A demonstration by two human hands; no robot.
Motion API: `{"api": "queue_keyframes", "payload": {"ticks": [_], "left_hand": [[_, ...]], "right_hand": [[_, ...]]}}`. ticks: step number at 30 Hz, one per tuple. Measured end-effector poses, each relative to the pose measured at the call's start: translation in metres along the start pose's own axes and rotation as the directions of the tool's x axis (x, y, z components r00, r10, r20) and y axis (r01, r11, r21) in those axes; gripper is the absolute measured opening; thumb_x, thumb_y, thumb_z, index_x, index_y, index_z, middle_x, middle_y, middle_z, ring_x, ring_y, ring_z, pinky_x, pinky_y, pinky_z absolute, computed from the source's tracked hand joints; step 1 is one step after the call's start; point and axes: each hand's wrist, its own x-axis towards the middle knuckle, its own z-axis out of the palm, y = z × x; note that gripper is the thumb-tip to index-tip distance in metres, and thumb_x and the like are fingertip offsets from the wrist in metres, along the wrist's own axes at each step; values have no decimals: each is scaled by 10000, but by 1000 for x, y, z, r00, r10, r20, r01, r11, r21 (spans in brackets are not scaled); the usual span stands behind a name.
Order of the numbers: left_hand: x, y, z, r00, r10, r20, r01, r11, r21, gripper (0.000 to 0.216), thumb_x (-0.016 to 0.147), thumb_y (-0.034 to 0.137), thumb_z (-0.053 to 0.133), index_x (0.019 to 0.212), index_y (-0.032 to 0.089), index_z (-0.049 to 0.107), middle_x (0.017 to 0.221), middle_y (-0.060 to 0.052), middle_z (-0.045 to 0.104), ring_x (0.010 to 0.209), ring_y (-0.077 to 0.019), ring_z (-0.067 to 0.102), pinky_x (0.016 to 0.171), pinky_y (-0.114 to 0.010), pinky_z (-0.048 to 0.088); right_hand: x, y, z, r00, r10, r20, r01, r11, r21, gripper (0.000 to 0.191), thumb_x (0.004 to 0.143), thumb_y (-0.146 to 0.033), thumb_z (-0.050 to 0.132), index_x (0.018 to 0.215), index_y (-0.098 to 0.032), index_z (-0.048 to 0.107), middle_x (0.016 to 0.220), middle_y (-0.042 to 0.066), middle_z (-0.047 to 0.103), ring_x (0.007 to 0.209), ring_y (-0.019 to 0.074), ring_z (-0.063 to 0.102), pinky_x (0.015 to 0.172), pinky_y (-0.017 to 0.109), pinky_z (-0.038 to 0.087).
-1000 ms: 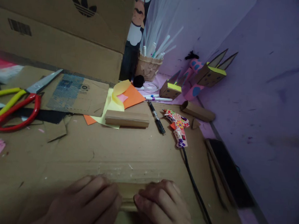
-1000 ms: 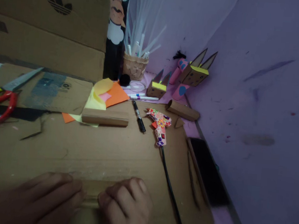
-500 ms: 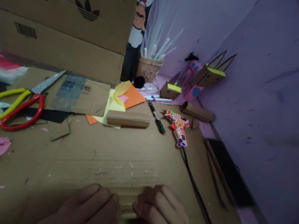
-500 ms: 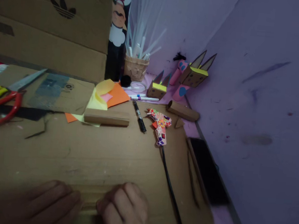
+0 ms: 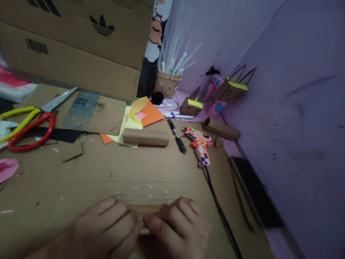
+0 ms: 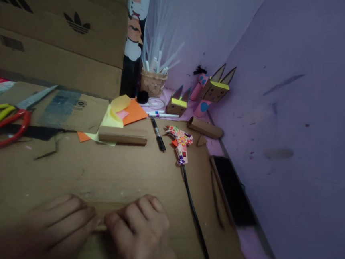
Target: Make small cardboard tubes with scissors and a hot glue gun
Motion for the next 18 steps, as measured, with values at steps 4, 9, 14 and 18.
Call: {"api": "queue_keyframes", "payload": {"ticks": [4,9,14,18], "left_hand": [[-4,-13,-5,998,60,1,-60,998,29,311,777,1,343,852,157,602,700,-15,626,645,-154,513,616,-305,424],[-3,-16,-5,995,89,-44,-86,994,67,243,776,13,407,769,150,607,636,-21,615,610,-161,514,590,-314,424],[2,-17,-8,982,134,-134,-130,991,41,204,788,30,435,756,151,597,597,-7,614,596,-149,526,547,-292,437],[-1,-16,-3,973,147,-180,-147,989,13,174,797,42,453,757,134,596,618,-19,617,599,-155,506,550,-311,428]], "right_hand": [[-2,7,-12,998,52,-39,-53,998,-40,199,786,-33,478,818,-156,630,641,44,630,604,148,506,594,300,405],[-6,8,-12,996,27,-86,-34,996,-78,184,784,-37,500,761,-170,625,570,22,605,571,142,500,702,343,464],[-6,3,-13,995,-5,-102,-9,990,-139,150,781,-52,564,729,-184,612,570,-7,615,555,123,500,716,325,457],[-13,-2,-12,986,-31,-166,2,985,-171,161,756,-30,590,699,-180,606,542,-19,616,527,113,491,744,324,452]]}}
